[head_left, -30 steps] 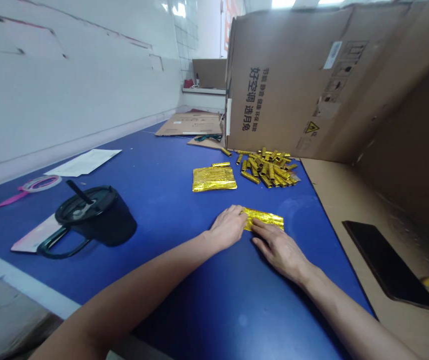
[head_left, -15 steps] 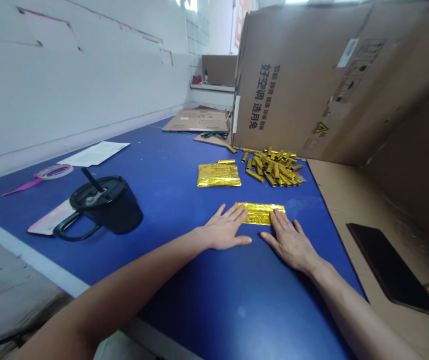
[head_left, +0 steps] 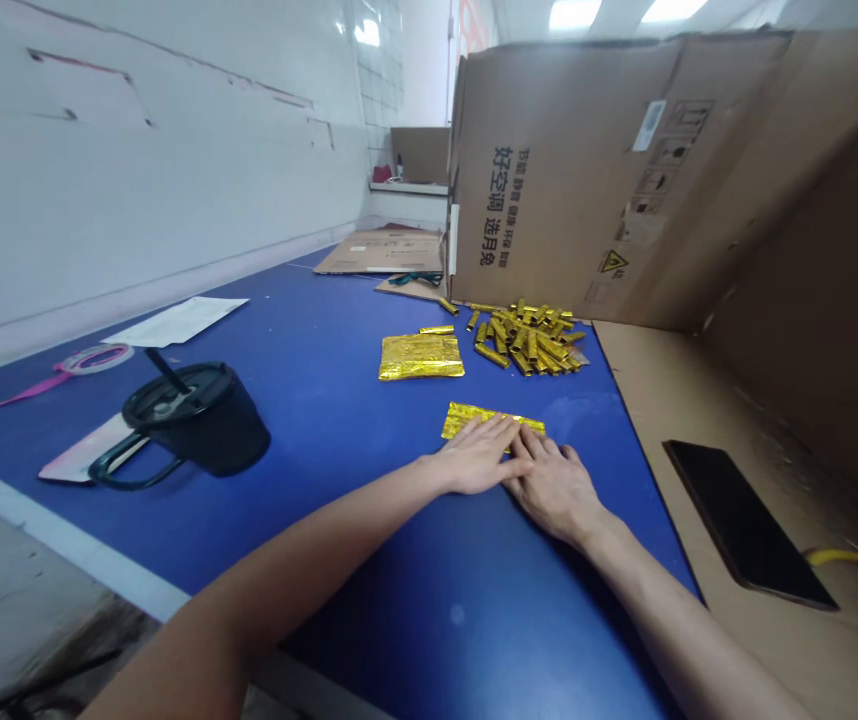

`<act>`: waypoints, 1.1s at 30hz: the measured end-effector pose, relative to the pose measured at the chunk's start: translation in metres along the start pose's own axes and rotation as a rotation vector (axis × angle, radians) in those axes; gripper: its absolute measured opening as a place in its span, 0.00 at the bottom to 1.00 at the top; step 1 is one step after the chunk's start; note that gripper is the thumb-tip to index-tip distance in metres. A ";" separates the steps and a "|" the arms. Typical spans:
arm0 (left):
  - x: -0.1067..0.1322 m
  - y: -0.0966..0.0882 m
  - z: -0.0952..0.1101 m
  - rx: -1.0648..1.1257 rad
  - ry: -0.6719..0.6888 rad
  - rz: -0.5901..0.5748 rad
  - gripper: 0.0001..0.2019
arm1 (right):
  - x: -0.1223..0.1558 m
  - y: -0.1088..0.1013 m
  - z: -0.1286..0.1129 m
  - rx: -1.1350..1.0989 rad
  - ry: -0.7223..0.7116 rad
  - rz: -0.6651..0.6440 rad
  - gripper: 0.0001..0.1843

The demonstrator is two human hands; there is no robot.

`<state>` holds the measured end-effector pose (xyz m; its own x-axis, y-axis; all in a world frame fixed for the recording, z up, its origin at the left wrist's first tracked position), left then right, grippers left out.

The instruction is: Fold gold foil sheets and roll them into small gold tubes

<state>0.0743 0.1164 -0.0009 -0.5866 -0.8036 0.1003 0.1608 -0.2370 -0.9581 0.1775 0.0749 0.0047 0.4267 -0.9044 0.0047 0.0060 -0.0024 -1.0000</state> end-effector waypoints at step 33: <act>0.017 0.008 -0.034 -0.076 -0.068 0.070 0.39 | -0.003 0.019 0.037 -0.056 0.165 0.051 0.32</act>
<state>0.0384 0.1194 -0.0161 -0.5204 -0.8526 0.0482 0.1375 -0.1393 -0.9807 0.2094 0.0937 -0.0140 0.2707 -0.9617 -0.0424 -0.0640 0.0259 -0.9976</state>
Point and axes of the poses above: each hand's wrist, its own x-axis away from the middle knuckle, its own y-axis out of the palm, z = x × y, the point moved 3 cm from there along -x, towards the middle knuckle, and after that the axes turned 13 degrees about -y, right-handed, at the moved point
